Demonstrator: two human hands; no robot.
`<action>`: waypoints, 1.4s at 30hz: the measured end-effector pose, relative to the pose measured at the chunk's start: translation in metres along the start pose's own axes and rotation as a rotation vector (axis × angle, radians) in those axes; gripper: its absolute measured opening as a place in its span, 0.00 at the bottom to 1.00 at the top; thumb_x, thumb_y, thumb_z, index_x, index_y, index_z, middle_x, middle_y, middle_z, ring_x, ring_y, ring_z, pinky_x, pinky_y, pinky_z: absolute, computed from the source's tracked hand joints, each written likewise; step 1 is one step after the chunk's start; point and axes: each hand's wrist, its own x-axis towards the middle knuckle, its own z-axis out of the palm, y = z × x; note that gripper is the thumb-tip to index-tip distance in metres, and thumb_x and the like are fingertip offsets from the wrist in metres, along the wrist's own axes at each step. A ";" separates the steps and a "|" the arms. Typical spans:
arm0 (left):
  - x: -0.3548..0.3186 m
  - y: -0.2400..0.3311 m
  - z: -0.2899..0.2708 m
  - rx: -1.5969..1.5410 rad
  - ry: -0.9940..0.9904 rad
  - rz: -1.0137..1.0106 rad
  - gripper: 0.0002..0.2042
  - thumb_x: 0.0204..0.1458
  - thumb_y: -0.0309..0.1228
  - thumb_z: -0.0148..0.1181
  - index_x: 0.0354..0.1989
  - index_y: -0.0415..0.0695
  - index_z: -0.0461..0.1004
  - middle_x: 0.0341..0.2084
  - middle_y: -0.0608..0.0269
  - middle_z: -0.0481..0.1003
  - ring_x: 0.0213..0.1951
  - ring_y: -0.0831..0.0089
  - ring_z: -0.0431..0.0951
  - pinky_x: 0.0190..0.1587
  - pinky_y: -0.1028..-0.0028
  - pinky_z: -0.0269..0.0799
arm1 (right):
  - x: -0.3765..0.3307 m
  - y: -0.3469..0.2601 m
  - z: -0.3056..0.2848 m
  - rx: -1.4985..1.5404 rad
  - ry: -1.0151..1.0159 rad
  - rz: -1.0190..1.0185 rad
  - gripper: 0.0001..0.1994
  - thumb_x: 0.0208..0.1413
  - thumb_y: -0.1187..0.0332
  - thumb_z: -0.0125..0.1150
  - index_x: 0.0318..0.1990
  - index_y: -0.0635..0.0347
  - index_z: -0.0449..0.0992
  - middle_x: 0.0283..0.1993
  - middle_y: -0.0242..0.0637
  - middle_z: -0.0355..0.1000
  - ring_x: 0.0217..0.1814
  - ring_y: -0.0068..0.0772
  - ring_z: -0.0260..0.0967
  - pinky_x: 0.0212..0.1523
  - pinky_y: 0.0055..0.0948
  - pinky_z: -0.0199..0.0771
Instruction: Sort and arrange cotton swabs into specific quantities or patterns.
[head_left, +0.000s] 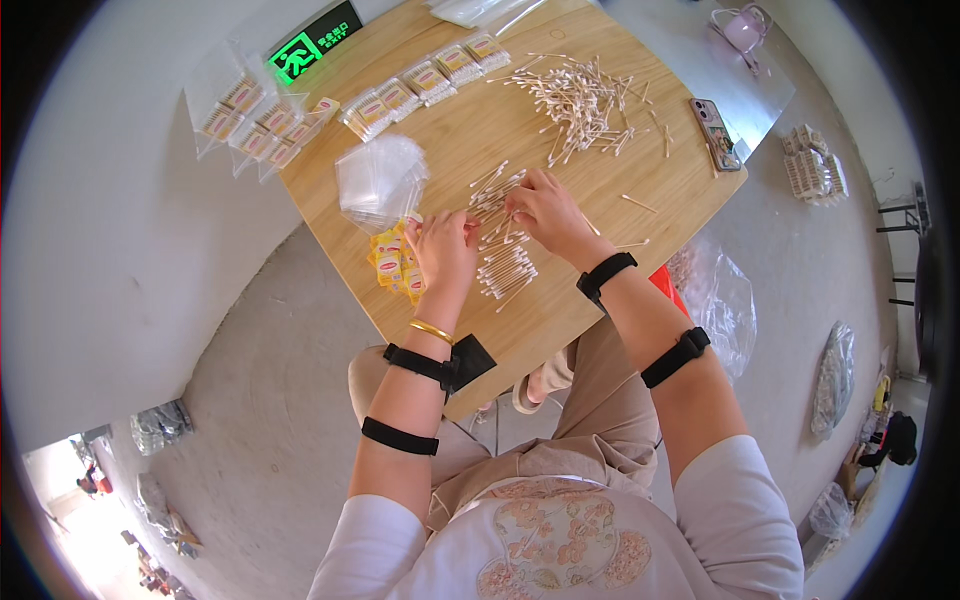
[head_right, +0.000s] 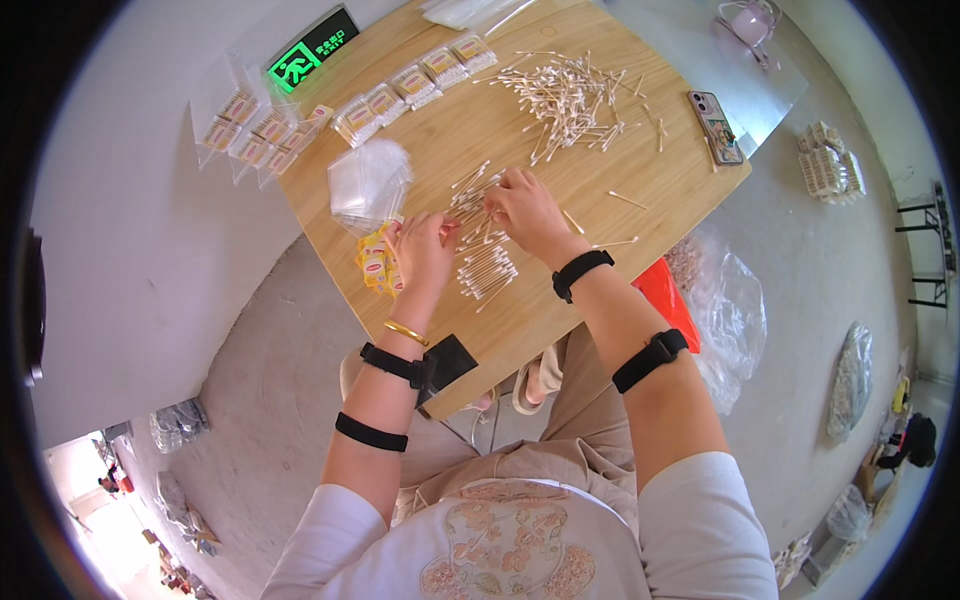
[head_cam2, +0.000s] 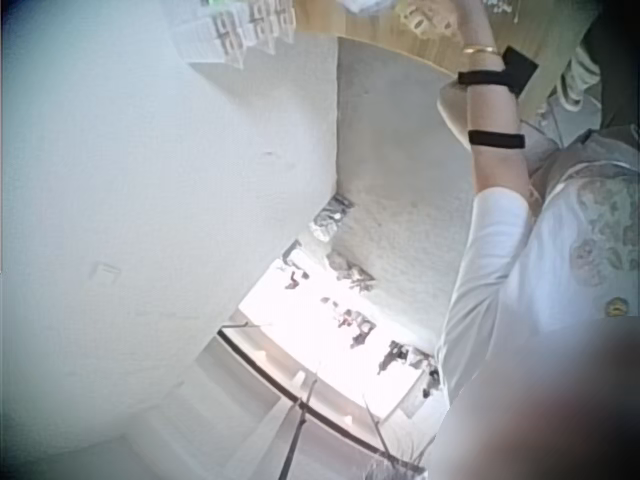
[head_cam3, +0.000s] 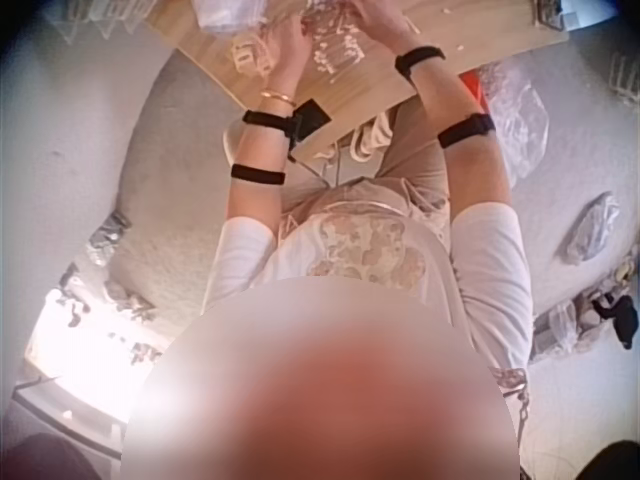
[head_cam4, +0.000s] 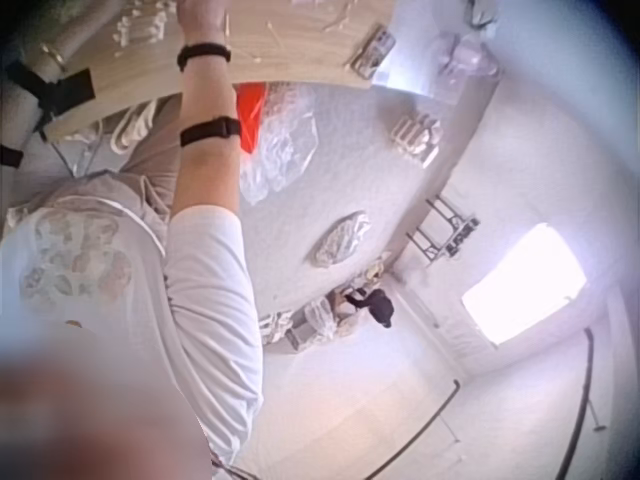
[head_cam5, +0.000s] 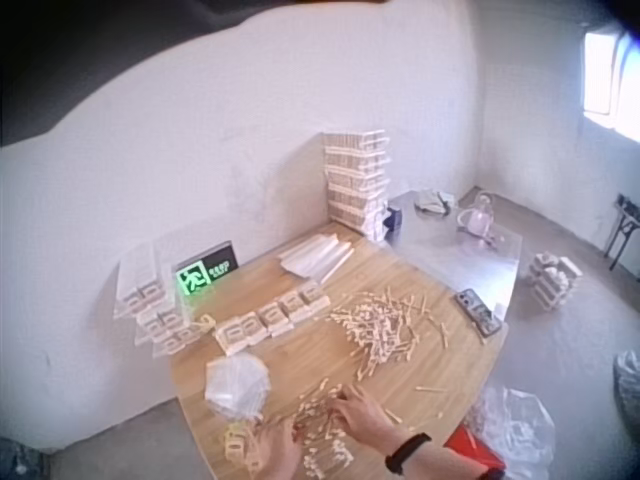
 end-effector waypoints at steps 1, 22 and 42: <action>0.000 0.003 0.001 -0.009 0.025 0.011 0.02 0.49 0.31 0.64 0.31 0.52 0.78 0.30 0.69 0.78 0.41 0.66 0.76 0.56 0.58 0.55 | 0.000 0.000 -0.002 -0.003 -0.020 0.005 0.07 0.46 0.76 0.65 0.33 0.52 0.76 0.40 0.36 0.66 0.49 0.42 0.65 0.50 0.39 0.68; -0.023 0.014 0.003 -0.076 0.047 0.046 0.05 0.49 0.33 0.66 0.34 0.52 0.78 0.34 0.68 0.73 0.44 0.67 0.73 0.53 0.60 0.55 | 0.009 0.009 -0.001 -0.053 -0.069 -0.075 0.07 0.47 0.73 0.69 0.32 0.55 0.77 0.39 0.35 0.67 0.48 0.42 0.66 0.49 0.39 0.68; -0.009 0.031 0.023 0.132 -0.053 0.224 0.39 0.63 0.53 0.45 0.72 0.34 0.47 0.73 0.46 0.46 0.75 0.54 0.42 0.74 0.49 0.31 | 0.000 0.013 -0.019 -0.009 0.074 0.043 0.03 0.52 0.73 0.62 0.35 0.55 0.77 0.39 0.38 0.70 0.49 0.45 0.66 0.50 0.41 0.67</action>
